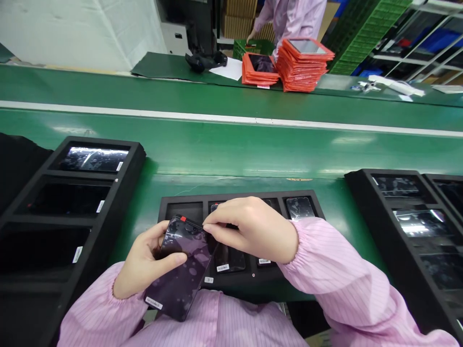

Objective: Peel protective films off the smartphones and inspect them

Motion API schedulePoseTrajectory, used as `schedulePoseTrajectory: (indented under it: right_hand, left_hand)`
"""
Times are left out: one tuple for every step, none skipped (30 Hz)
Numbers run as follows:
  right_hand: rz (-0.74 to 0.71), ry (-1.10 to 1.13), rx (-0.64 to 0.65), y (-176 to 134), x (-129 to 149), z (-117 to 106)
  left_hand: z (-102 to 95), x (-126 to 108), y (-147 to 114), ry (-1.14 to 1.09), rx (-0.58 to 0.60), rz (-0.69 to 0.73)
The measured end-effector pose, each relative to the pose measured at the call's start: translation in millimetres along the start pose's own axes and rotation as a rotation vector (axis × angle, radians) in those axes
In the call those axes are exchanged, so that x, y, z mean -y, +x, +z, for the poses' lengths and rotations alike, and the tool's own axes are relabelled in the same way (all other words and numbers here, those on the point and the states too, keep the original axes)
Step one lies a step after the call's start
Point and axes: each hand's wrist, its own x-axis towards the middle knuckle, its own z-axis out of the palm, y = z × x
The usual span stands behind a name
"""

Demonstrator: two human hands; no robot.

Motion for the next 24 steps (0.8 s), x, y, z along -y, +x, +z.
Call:
schedulePoseTrajectory:
  right_hand:
    - [0.004,0.018,0.023,0,0,-2]
    - [0.009,0.027,0.046,1,-1,-4]
    - [0.018,0.025,0.07,1,-1,-6]
    - [0.025,0.016,0.091,2,-2,-7]
    - [0.028,-0.001,0.109,2,-2,-7]
    - [0.027,-0.022,0.125,3,-3,-8]
    - [0.025,-0.044,0.138,3,-3,-8]
    - [0.025,-0.066,0.151,3,-4,-8]
    - [0.023,-0.085,0.161,3,-4,-8]
    - [0.022,-0.101,0.17,4,-4,-7]
    - [0.024,-0.115,0.18,4,-4,-7]
    - [0.026,-0.127,0.193,3,-4,-7]
    - [0.029,-0.137,0.205,3,-4,-7]
    - [0.033,-0.148,0.215,3,-3,-7]
    - [0.041,-0.165,0.222,3,-3,-6]
    - [0.052,-0.186,0.223,3,-3,-5]
    - [0.066,-0.214,0.223,3,-2,-4]
    - [0.075,-0.248,0.215,3,-2,-2]
    - [0.084,-0.288,0.205,2,-1,1]
    - [0.087,-0.33,0.188,2,0,4]
    - [0.083,-0.374,0.166,1,1,7]
    - [0.074,-0.418,0.14,0,2,10]
    - [0.062,-0.461,0.11,-1,2,13]
    - [0.046,-0.497,0.076,-3,2,16]
  left_hand:
    - [0.3,0,0,0.009,0.002,-0.005]
    - [0.7,1,-1,0.024,0.0,-0.01]
    - [1.1,1,-2,0.044,-0.003,-0.013]
    - [1.5,2,-2,0.065,-0.007,-0.015]
    - [1.8,2,-3,0.088,-0.008,-0.016]
    - [2.0,3,-4,0.11,-0.01,-0.015]
    - [1.9,4,-4,0.133,-0.007,-0.015]
    - [1.7,4,-5,0.157,-0.002,-0.016]
    - [1.5,5,-5,0.182,0.003,-0.016]
    - [1.1,5,-5,0.209,0.006,-0.015]
    - [0.8,6,-6,0.239,0.008,-0.016]
    - [0.7,6,-6,0.268,0.009,-0.016]
    - [0.7,6,-6,0.294,0.009,-0.016]
    - [0.9,6,-6,0.312,0.009,-0.015]
    - [1.3,7,-6,0.324,0.01,-0.016]
    - [1.8,7,-6,0.332,0.01,-0.02]
    - [2.5,7,-6,0.336,0.009,-0.027]
    - [3.1,7,-5,0.339,0.006,-0.037]
    - [3.8,7,-5,0.339,0.002,-0.049]
    - [4.3,8,-4,0.336,-0.001,-0.059]
    - [4.8,8,-3,0.326,-0.006,-0.067]
    - [5.0,8,-2,0.31,-0.01,-0.071]
    - [5.2,8,-1,0.29,-0.012,-0.072]
    - [5.1,7,0,0.267,-0.013,-0.072]
